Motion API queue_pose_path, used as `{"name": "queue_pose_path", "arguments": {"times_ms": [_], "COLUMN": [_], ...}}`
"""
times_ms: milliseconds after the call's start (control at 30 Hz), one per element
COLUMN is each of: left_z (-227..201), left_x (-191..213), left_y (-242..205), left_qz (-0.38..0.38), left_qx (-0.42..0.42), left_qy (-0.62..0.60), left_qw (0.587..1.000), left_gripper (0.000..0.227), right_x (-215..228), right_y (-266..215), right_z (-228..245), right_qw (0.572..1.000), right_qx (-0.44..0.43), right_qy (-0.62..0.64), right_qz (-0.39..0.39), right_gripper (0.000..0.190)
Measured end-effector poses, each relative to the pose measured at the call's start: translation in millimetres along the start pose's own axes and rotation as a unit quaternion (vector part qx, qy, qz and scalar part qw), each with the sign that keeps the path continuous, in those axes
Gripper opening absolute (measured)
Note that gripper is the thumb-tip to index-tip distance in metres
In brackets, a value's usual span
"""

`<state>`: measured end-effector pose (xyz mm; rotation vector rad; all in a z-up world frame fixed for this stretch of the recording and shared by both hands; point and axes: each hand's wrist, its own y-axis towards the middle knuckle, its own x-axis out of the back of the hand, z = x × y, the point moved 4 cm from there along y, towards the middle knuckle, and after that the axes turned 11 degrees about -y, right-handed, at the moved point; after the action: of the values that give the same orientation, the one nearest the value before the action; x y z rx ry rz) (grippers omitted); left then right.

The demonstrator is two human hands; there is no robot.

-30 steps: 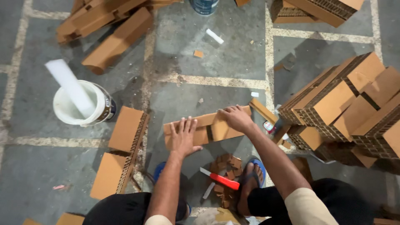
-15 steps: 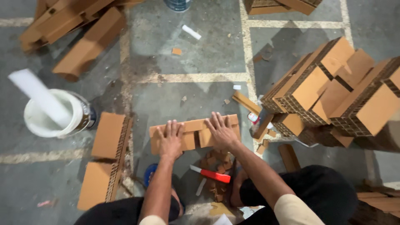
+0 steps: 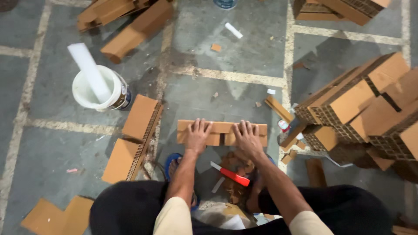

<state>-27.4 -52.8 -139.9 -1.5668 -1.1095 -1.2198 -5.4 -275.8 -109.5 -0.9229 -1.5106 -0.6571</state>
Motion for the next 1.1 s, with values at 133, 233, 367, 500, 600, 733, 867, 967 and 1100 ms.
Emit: {"name": "queue_pose_path", "arguments": {"times_ms": [133,233,367,500,600,733,867,967,1100], "left_z": [16.1,5.3,5.2,-13.1,-14.8,-4.5,34.8,76.1,101.7], "left_x": [-10.3,-18.2,-4.4,19.8,36.8,40.3,34.2,9.8,-23.4], "left_y": [7.0,-4.9,2.8,-2.5,-2.6,-15.7,-1.3,-3.7,-8.0], "left_qz": [0.003,-0.053,-0.017,0.035,0.130,0.062,-0.118,-0.196,-0.154], "left_qx": [-0.009,-0.008,0.006,0.034,0.054,0.043,0.138,0.316,0.474], "left_qy": [0.007,0.022,0.034,0.075,0.032,-0.127,-0.199,-0.268,-0.383], "left_qw": [1.000,0.998,0.999,0.996,0.990,0.989,0.963,0.889,0.778], "left_gripper": [0.088,0.078,0.077,0.086,0.103,0.099,0.079,0.060,0.054], "right_x": [13.6,25.5,32.8,37.0,5.9,-20.6,-62.9,-96.4,-128.3], "right_y": [9.2,-5.1,-1.7,-5.1,-4.8,-37.2,-28.4,-26.0,-23.1], "right_z": [1.4,2.9,13.9,22.0,13.7,-4.6,-68.5,-89.3,-92.2], "right_qw": [1.000,0.999,0.990,0.991,0.968,0.926,0.822,0.757,0.697], "right_qx": [-0.005,-0.003,-0.052,-0.107,-0.134,-0.208,-0.447,-0.483,-0.544], "right_qy": [-0.019,-0.009,0.039,-0.031,0.199,0.281,0.308,0.389,0.454], "right_qz": [-0.005,0.042,0.122,-0.070,0.079,-0.143,-0.173,-0.205,-0.111], "right_gripper": [0.076,0.081,0.101,0.097,0.096,0.057,0.039,0.048,0.047]}}
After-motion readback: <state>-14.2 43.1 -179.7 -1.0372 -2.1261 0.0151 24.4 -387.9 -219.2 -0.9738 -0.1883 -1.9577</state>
